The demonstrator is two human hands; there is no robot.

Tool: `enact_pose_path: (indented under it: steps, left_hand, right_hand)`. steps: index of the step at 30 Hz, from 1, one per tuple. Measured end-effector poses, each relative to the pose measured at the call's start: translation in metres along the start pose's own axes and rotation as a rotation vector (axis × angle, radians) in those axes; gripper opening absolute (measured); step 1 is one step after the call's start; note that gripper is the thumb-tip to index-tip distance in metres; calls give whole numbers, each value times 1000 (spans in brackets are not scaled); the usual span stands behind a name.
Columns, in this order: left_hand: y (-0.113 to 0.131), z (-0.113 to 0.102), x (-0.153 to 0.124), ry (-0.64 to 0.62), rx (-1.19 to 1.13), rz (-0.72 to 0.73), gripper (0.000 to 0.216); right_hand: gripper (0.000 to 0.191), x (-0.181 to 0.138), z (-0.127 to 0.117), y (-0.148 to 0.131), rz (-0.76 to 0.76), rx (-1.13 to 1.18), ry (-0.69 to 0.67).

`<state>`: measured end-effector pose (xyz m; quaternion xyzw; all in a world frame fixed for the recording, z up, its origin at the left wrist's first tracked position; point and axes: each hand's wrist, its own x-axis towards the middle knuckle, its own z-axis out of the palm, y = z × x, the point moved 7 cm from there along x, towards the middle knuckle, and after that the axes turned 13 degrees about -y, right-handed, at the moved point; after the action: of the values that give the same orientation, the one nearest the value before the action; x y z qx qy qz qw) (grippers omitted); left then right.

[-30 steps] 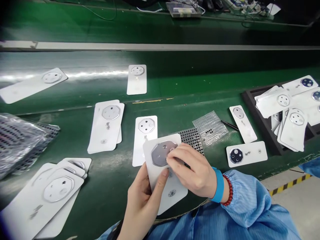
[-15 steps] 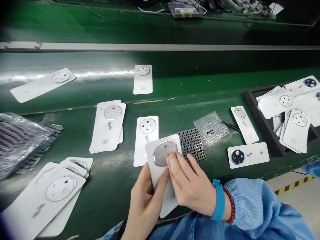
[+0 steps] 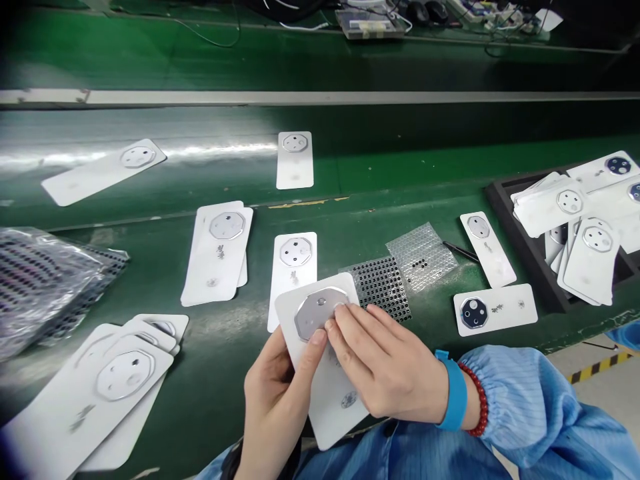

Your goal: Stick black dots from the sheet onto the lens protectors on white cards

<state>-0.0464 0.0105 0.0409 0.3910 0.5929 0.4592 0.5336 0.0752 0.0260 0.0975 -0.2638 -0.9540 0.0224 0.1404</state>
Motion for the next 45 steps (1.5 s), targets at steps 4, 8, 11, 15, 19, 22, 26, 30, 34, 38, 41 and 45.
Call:
enact_pose_path:
  steps: [4, 8, 11, 15, 19, 22, 26, 30, 34, 38, 41, 45]
  left_hand:
    - [2, -4, -4, 97, -8, -39, 22]
    - [9, -2, -11, 149, 0, -48, 24]
    - [13, 0, -14, 164, 13, -47, 22]
    - [15, 1, -13, 159, 29, -47, 20]
    - [10, 1, -12, 117, -25, -93, 22]
    - [8, -1, -11, 101, -72, -109, 22]
    - [9, -1, -8, 34, -88, -86, 22]
    - [14, -3, -11, 98, -45, -27, 15]
    - [19, -6, -15, 190, 11, 61, 13]
    - [16, -6, -9, 102, 11, 61, 13]
    - [12, -6, -4, 26, -42, 3, 11]
    - [9, -4, -4, -10, -114, -53, 9]
  right_hand:
    - [35, -2, -3, 7, 51, 150, 12]
    - [38, -5, -7, 19, 153, 419, 137]
    - [42, -7, -1, 33, 344, 699, 236]
    - [44, 0, 17, 35, 390, 1144, 220]
    - [39, 2, 23, 38, 406, 1297, 258]
    - [38, 1, 22, 39, 425, 1309, 267]
    - [39, 1, 20, 38, 411, 1289, 255]
    - [39, 1, 19, 37, 418, 1311, 259]
    - [42, 1, 22, 36, 428, 1407, 254]
    - [45, 1, 27, 37, 454, 1478, 241]
    - [46, 2, 27, 40, 462, 1489, 273]
    - [46, 3, 23, 41, 440, 1423, 297]
